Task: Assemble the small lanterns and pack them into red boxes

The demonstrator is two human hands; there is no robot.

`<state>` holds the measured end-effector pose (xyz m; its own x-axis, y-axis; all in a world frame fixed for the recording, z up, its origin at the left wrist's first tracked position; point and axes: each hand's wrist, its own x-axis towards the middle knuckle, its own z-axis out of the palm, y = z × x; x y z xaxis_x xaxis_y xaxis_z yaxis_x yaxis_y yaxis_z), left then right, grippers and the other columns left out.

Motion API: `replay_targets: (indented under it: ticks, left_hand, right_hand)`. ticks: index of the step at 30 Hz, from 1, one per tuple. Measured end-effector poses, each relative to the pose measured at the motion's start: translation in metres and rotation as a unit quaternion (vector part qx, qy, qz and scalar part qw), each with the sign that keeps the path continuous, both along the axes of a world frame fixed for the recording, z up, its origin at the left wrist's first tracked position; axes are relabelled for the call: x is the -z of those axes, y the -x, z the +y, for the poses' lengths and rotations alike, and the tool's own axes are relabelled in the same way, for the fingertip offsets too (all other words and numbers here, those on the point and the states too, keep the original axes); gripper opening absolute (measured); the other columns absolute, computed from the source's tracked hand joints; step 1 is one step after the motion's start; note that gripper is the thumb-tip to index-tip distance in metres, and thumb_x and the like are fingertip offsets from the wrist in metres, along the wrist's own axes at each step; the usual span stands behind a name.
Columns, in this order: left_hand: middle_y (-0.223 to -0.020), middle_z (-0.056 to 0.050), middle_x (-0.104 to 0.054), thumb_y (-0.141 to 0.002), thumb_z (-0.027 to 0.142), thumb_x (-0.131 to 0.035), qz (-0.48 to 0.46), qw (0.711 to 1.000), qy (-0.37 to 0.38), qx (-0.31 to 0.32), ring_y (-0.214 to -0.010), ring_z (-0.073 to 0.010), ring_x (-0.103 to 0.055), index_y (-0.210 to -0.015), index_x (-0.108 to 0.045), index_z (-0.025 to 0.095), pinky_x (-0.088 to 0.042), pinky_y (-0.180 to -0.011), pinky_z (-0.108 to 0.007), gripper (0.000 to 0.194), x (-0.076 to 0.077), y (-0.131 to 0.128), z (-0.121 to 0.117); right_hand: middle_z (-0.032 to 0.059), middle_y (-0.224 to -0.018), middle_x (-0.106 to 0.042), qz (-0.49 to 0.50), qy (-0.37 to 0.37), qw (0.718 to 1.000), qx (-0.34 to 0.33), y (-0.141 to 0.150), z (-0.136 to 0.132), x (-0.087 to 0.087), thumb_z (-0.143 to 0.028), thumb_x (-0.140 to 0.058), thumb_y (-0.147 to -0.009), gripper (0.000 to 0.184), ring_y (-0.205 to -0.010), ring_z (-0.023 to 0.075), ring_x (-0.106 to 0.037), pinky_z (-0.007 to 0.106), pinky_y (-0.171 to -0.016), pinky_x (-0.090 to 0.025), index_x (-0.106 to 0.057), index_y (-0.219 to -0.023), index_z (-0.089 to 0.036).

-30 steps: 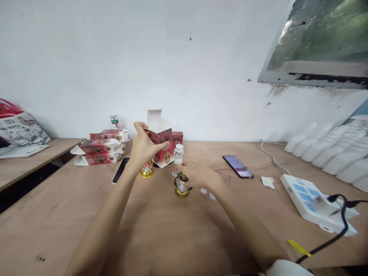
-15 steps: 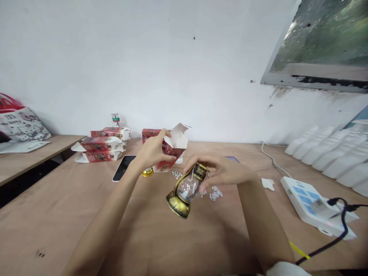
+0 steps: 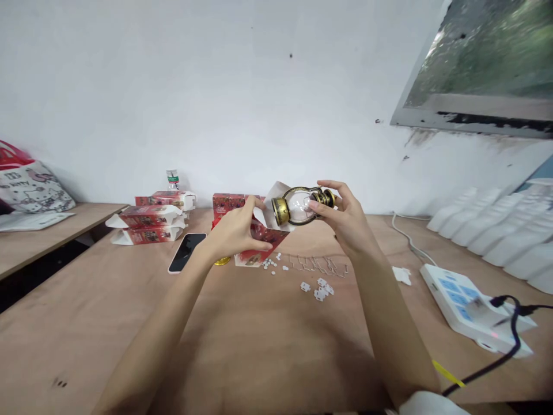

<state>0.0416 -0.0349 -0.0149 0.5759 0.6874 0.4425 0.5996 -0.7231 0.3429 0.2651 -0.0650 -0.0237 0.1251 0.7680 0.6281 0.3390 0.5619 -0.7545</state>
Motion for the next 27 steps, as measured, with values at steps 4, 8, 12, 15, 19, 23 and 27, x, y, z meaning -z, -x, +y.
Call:
replay_targets:
  ticks: [4, 8, 12, 15, 19, 23, 27]
  left_hand:
    - [-0.064, 0.004, -0.052, -0.059, 0.038, -0.075, 0.017, 1.000, -0.001, 0.011, -0.063, -0.0220, -0.057, -0.105, -0.038, 0.020, -0.037, -0.058, -0.028, 0.061, 0.003, -0.005, -0.001]
    - [-0.071, 0.002, -0.055, -0.059, 0.039, -0.074, 0.034, 0.999, 0.005, 0.022, -0.066, -0.0220, -0.059, -0.102, -0.039, 0.021, -0.036, -0.055, -0.027, 0.058, 0.007, -0.011, -0.002]
    - [-0.069, 0.003, -0.054, -0.060, 0.038, -0.072, 0.043, 0.999, 0.011, 0.022, -0.058, -0.0190, -0.055, -0.099, -0.038, 0.021, -0.034, -0.053, -0.026, 0.054, 0.010, -0.014, -0.002]
    - [-0.068, 0.005, -0.052, -0.060, 0.037, -0.071, 0.028, 0.999, 0.019, 0.024, -0.054, -0.0166, -0.052, -0.099, -0.038, 0.022, -0.033, -0.053, -0.025, 0.054, 0.010, -0.015, 0.000]
    - [-0.065, 0.006, -0.049, -0.058, 0.037, -0.073, 0.031, 0.999, 0.032, 0.020, -0.053, -0.0153, -0.049, -0.098, -0.038, 0.022, -0.030, -0.052, -0.025, 0.055, 0.012, -0.013, 0.003]
    - [-0.066, 0.005, -0.049, -0.058, 0.039, -0.073, 0.037, 0.998, 0.034, 0.023, -0.056, -0.0169, -0.051, -0.100, -0.039, 0.022, -0.032, -0.053, -0.025, 0.057, 0.014, -0.011, 0.005]
    - [-0.069, 0.003, -0.053, -0.060, 0.038, -0.070, 0.059, 0.998, 0.029, 0.022, -0.059, -0.0189, -0.054, -0.103, -0.038, 0.022, -0.034, -0.053, -0.026, 0.056, 0.012, -0.011, 0.002]
  right_hand:
    - [0.0054, -0.103, -0.056, -0.028, -0.029, 0.998, 0.056, 0.003, -0.001, 0.001, -0.035, -0.063, -0.075, 0.042, -0.097, 0.0229, -0.056, 0.040, -0.077, -0.052, -0.047, -0.114, -0.028]
    - [0.0055, -0.107, -0.055, -0.111, -0.048, 0.990, 0.068, 0.014, -0.005, 0.002, -0.032, -0.060, -0.078, 0.033, -0.095, 0.0218, -0.056, 0.038, -0.075, -0.051, -0.053, -0.110, -0.028]
    - [0.0064, -0.107, -0.052, -0.212, -0.044, 0.974, 0.065, 0.028, -0.009, 0.005, -0.028, -0.055, -0.081, 0.018, -0.092, 0.0203, -0.057, 0.035, -0.072, -0.049, -0.064, -0.097, -0.026]
    - [0.0068, -0.110, -0.050, -0.238, -0.056, 0.966, 0.080, 0.035, -0.011, 0.007, -0.026, -0.055, -0.082, 0.017, -0.095, 0.0206, -0.057, 0.035, -0.076, -0.049, -0.066, -0.096, -0.026]
    - [0.0076, -0.114, -0.050, -0.266, -0.033, 0.960, 0.077, 0.036, -0.009, 0.011, -0.026, -0.057, -0.083, 0.016, -0.097, 0.0207, -0.058, 0.035, -0.077, -0.049, -0.066, -0.095, -0.026]
    - [0.0081, -0.116, -0.048, -0.277, -0.017, 0.960, 0.032, 0.030, -0.007, 0.012, -0.029, -0.062, -0.080, 0.019, -0.098, 0.0208, -0.057, 0.036, -0.077, -0.051, -0.066, -0.098, -0.026]
    - [0.0074, -0.113, -0.044, -0.265, -0.017, 0.964, 0.028, 0.028, -0.009, 0.012, -0.025, -0.067, -0.075, 0.022, -0.085, 0.0166, -0.058, 0.035, -0.070, -0.052, -0.065, -0.096, -0.024]
